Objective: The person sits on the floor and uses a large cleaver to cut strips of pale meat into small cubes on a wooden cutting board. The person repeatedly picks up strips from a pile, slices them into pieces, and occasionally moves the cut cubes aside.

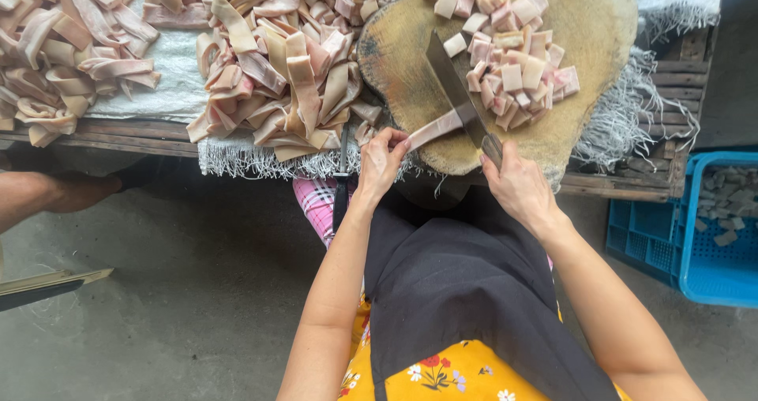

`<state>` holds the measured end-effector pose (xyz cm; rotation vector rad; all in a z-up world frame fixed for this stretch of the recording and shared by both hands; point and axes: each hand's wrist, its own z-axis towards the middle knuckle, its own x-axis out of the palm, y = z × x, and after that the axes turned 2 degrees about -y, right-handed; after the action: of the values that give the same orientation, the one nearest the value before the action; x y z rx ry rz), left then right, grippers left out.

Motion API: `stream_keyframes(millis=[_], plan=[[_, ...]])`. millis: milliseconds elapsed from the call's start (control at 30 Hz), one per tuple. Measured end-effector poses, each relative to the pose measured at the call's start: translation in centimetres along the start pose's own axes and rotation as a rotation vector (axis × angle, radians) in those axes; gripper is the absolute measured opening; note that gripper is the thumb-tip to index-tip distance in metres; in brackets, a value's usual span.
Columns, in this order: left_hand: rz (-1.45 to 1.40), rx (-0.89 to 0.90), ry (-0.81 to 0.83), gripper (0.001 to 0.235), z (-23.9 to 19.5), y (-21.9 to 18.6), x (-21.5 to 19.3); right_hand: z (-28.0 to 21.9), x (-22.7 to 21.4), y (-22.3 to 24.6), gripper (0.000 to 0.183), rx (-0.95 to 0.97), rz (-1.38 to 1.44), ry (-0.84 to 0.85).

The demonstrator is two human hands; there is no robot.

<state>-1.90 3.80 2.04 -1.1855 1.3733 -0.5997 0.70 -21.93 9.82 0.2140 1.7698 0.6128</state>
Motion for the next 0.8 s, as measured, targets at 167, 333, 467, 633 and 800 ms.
stream_keyframes(millis=[167,333,467,633,800], plan=[[0.003,-0.003,0.014,0.017,0.0,0.5,-0.1,-0.1,-3.1,0.4,0.04,0.118,0.201,0.037],[-0.11,-0.02,0.041,0.018,0.6,0.4,1.9,-1.5,-4.5,1.8,0.035,-0.079,0.323,-0.24],[-0.041,0.008,0.019,0.018,0.4,-0.9,1.6,-0.4,-0.4,1.1,0.036,-0.06,0.15,-0.066],[-0.023,0.004,0.015,0.018,0.0,-0.9,1.2,0.5,-0.4,-0.7,0.037,0.113,0.095,0.141],[-0.113,0.027,0.027,0.023,0.8,0.4,3.3,-0.9,-4.3,1.0,0.038,0.012,0.219,-0.139]])
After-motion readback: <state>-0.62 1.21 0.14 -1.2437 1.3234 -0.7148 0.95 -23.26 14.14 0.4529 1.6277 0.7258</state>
